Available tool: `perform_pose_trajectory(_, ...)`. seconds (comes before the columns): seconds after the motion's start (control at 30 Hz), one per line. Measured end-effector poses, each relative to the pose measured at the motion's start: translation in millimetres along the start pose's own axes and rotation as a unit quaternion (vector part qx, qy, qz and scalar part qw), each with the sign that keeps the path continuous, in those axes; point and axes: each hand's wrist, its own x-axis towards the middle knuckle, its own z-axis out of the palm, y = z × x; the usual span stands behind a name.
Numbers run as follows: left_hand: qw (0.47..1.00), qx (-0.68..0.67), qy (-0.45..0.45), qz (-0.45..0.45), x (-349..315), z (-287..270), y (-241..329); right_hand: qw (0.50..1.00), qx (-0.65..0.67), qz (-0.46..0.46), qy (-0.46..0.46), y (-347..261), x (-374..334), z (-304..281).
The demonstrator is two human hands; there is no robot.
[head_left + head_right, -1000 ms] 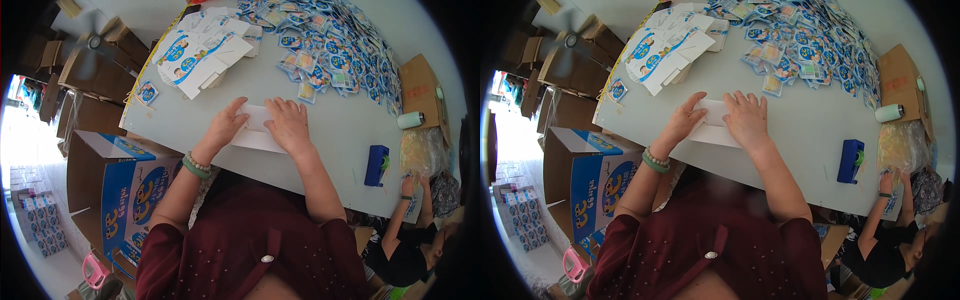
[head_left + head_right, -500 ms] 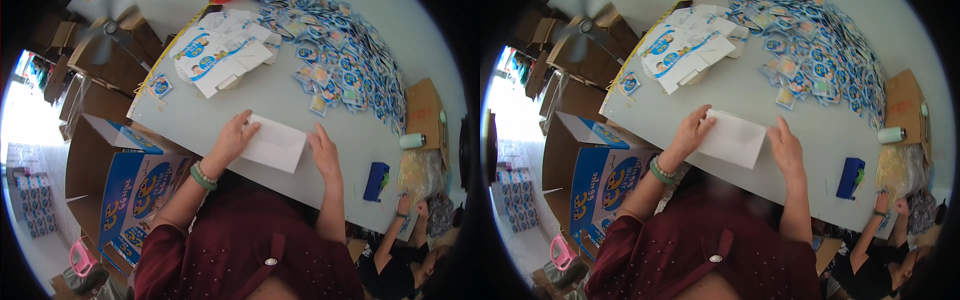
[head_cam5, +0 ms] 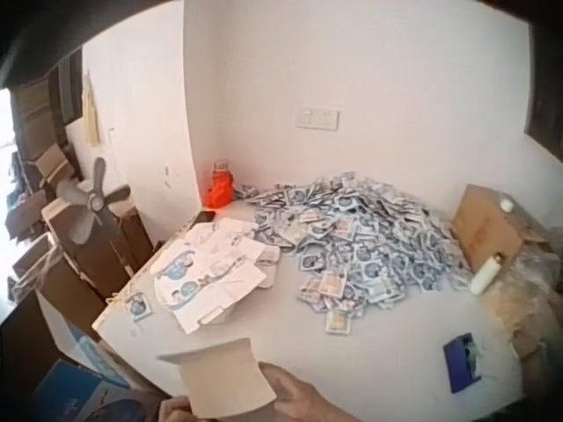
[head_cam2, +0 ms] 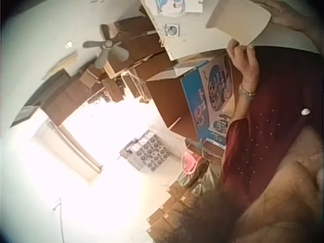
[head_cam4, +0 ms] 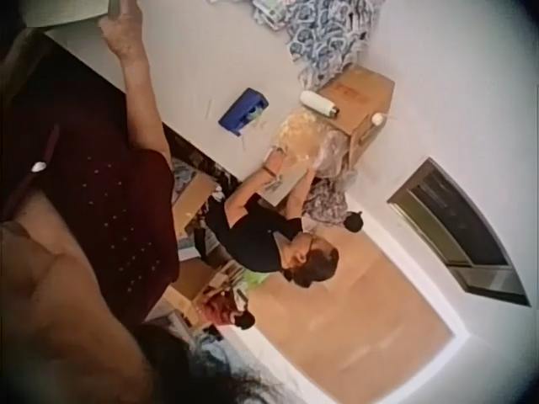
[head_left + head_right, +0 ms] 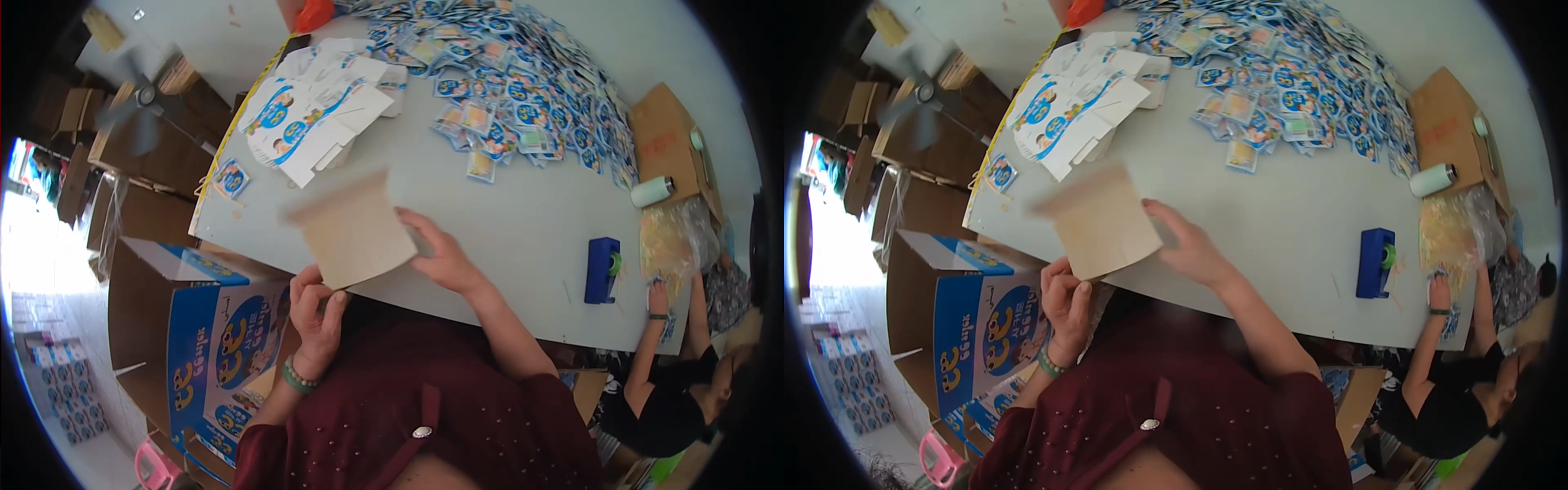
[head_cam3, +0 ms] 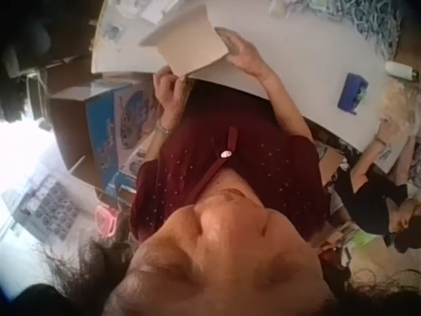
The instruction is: Folding cardboard boxes and filling them with stacks of small packaged labels.
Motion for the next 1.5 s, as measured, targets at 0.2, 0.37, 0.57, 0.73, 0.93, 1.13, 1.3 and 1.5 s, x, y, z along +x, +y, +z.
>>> perform_pose_trajectory(0.2, 0.992, 0.114, 0.047, -0.011, -4, 9, -29, 0.994, -0.102, -0.022, -0.020, 21, 34, 28)
perform_pose_trajectory(0.37, 0.972, 0.204, 0.118, 0.021, 23, 9, -61, 0.975, -0.218, -0.051, -0.006, 53, 76, 47)
perform_pose_trajectory(0.57, 0.950, 0.265, 0.164, 0.010, 55, 19, -72, 0.857, -0.418, -0.171, 0.249, 64, 107, -55)
perform_pose_trajectory(0.73, 0.954, 0.270, 0.130, 0.019, 50, 20, -67, 0.793, -0.520, 0.105, 0.300, 77, 146, -167)
perform_pose_trajectory(0.93, 0.964, 0.215, 0.150, 0.047, 0, 20, -58, 0.850, -0.483, 0.143, 0.157, 79, 141, -190)
perform_pose_trajectory(1.13, 0.974, 0.163, -0.058, 0.149, -12, 33, -47, 0.883, -0.465, -0.043, 0.042, 80, 48, -138)
perform_pose_trajectory(1.3, 0.970, 0.139, -0.188, 0.070, 32, 91, -17, 0.878, -0.475, -0.053, 0.034, 53, -12, -103)
perform_pose_trajectory(1.5, 0.942, 0.248, -0.186, 0.127, 81, 154, -39, 0.818, -0.528, 0.120, 0.196, 33, -36, -67)
